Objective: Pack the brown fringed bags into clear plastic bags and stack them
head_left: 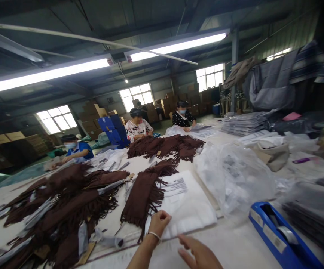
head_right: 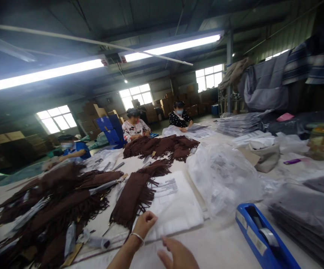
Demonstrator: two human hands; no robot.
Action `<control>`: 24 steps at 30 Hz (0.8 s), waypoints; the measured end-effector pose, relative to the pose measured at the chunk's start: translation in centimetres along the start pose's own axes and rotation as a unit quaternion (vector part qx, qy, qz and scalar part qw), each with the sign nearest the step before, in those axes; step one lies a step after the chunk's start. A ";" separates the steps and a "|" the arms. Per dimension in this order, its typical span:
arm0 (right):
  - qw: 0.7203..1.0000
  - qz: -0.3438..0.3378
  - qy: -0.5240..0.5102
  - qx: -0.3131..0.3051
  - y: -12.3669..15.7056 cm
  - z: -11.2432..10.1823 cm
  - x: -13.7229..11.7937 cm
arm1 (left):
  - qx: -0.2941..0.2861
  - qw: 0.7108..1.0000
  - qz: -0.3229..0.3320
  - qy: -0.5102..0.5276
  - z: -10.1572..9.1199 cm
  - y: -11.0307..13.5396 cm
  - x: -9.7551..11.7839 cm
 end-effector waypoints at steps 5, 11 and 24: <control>0.964 0.168 -0.201 0.043 -6.7 -0.8 4.4 | -0.006 0.999 0.040 0.004 1.6 1.0 2.6; 0.953 0.185 -0.229 0.070 -6.7 -1.4 6.9 | 0.057 0.996 -0.058 -0.044 -0.7 -0.7 1.7; 0.926 -0.096 0.333 0.147 -2.4 -11.7 -6.4 | -0.021 0.933 0.199 -0.301 3.1 4.8 13.8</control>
Point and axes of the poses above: each hand's wrist, its own y-axis away from the middle knuckle, its own z-axis out of the palm, x = y × z, the point moved 10 cm from there along -y, towards the middle knuckle
